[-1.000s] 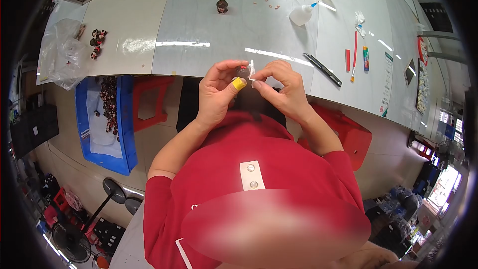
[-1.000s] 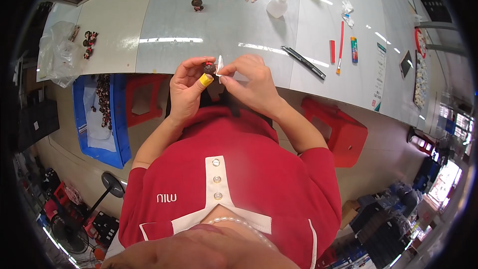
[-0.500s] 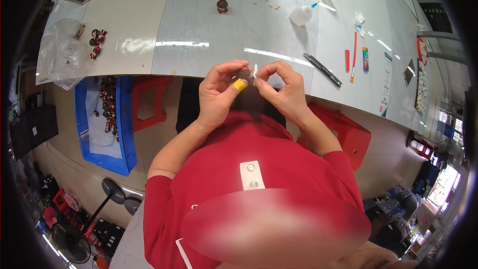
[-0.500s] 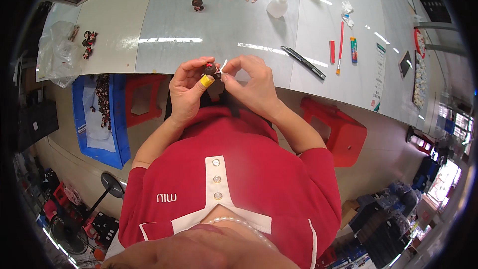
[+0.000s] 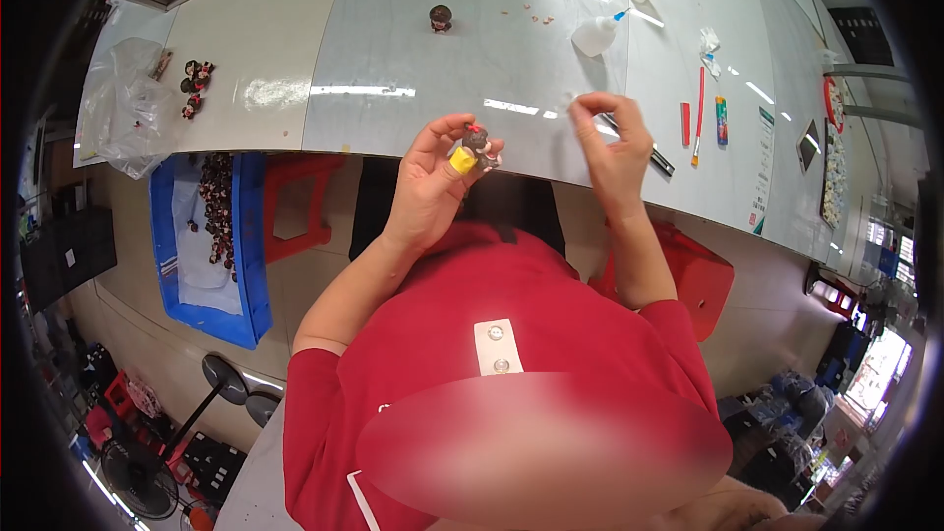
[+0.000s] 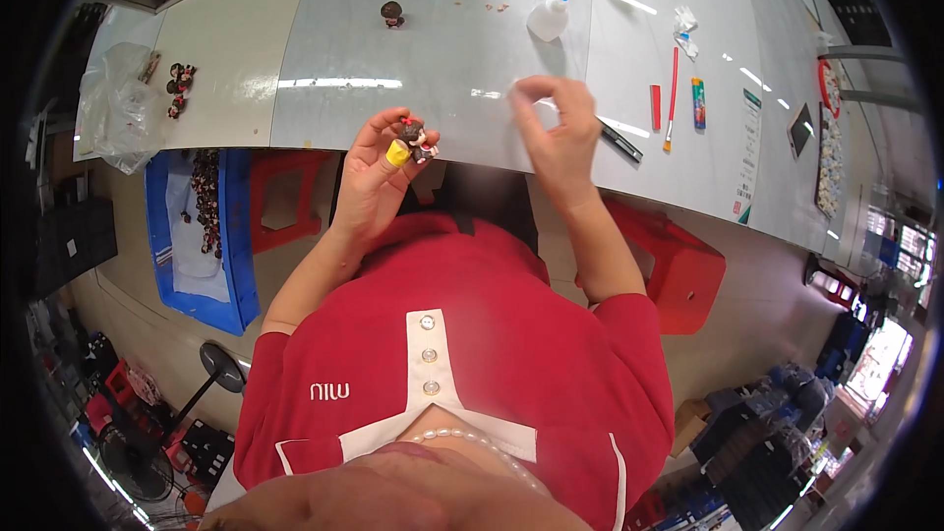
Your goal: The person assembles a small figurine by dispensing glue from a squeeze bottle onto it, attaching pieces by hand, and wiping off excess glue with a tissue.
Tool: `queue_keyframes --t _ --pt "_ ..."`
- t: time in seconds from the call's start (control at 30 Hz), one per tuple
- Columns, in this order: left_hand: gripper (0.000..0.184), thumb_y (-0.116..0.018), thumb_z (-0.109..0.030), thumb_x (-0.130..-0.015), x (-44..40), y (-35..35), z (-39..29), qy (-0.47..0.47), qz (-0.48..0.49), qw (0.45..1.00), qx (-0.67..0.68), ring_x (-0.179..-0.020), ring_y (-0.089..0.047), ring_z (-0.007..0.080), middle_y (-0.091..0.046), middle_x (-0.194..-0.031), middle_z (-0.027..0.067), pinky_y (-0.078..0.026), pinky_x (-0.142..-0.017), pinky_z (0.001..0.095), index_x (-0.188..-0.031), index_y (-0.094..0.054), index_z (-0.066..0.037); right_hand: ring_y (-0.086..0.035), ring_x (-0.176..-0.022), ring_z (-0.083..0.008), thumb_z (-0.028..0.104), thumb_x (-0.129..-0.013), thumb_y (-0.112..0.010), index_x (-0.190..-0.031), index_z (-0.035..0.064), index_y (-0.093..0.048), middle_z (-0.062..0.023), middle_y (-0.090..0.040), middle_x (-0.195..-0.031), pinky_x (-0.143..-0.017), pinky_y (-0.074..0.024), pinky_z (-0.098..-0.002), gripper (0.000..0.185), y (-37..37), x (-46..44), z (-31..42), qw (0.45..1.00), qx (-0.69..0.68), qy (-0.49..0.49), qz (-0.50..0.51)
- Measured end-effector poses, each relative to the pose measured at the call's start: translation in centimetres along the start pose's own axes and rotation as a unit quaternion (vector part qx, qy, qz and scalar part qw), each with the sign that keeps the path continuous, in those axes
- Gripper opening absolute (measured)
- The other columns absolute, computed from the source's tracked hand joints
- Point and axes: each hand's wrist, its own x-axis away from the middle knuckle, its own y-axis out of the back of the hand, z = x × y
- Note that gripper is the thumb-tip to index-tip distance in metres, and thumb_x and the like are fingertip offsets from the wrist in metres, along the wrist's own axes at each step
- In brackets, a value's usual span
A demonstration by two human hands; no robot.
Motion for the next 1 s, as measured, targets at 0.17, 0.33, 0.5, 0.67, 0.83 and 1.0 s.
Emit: queue_keyframes --t 0.17,0.33,0.5,0.67,0.83,1.0 --pt "0.046 -0.057 -0.006 -0.088 -0.6 0.7 0.2 0.087 0.033 0.986 0.140 -0.110 -0.056 0.0263 -0.053 -0.117 0.0140 -0.048 -0.096 0.0382 -0.131 -0.040 -0.003 -0.053 -0.095 -0.0257 0.015 -0.074 -0.073 -0.095 0.0064 -0.063 -0.0080 -0.061 -0.097 -0.079 -0.0421 -0.0350 0.025 0.7 -0.8 -0.9 0.993 0.086 0.073 -0.026" --pt "0.049 -0.055 -0.005 -0.089 -0.8 -0.1 0.3 0.113 0.036 0.978 0.171 -0.111 -0.055 0.0272 -0.053 -0.116 0.0143 -0.048 -0.097 0.0382 -0.135 -0.037 -0.004 -0.048 -0.112 -0.0303 0.024 -0.067 -0.079 -0.115 0.0066 -0.056 -0.0104 -0.055 -0.115 -0.094 -0.0384 -0.0389 0.056 -0.9 1.0 1.9 0.977 -0.103 0.100 0.155" --pt "0.055 -0.056 -0.006 -0.088 -0.6 -0.1 0.5 0.130 0.052 0.973 0.181 -0.111 -0.056 0.0269 -0.052 -0.118 0.0145 -0.049 -0.094 0.0377 -0.137 -0.032 -0.005 -0.045 -0.120 -0.0304 0.026 -0.065 -0.081 -0.123 0.0064 -0.052 -0.0109 -0.053 -0.124 -0.102 -0.0346 -0.0405 0.067 -2.8 1.7 2.6 0.956 -0.134 0.105 0.239" --pt "0.059 -0.056 -0.006 -0.088 -0.6 0.0 0.6 0.120 0.058 0.978 0.159 -0.110 -0.056 0.0257 -0.051 -0.121 0.0135 -0.050 -0.092 0.0363 -0.140 -0.027 -0.006 -0.046 -0.119 -0.0294 0.017 -0.067 -0.077 -0.122 0.0063 -0.054 -0.0106 -0.054 -0.124 -0.101 -0.0359 -0.0400 0.061 -3.1 1.6 2.4 0.953 -0.139 0.097 0.250" --pt "0.062 -0.057 -0.006 -0.087 -0.8 -0.2 0.6 0.111 0.059 0.981 0.151 -0.108 -0.056 0.0245 -0.050 -0.122 0.0120 -0.049 -0.092 0.0360 -0.140 -0.026 -0.006 -0.049 -0.115 -0.0286 0.012 -0.068 -0.074 -0.119 0.0057 -0.056 -0.0099 -0.057 -0.118 -0.097 -0.0396 -0.0386 0.055 -3.2 1.8 2.7 0.958 -0.141 0.083 0.237" --pt "0.062 -0.056 -0.006 -0.088 -0.9 0.0 0.6 0.124 0.063 0.976 0.169 -0.108 -0.056 0.0253 -0.049 -0.123 0.0122 -0.049 -0.092 0.0373 -0.141 -0.025 -0.007 -0.053 -0.110 -0.0271 0.010 -0.066 -0.074 -0.114 0.0052 -0.059 -0.0086 -0.060 -0.111 -0.093 -0.0436 -0.0367 0.051 -3.6 1.9 2.9 0.966 -0.126 0.091 0.207"
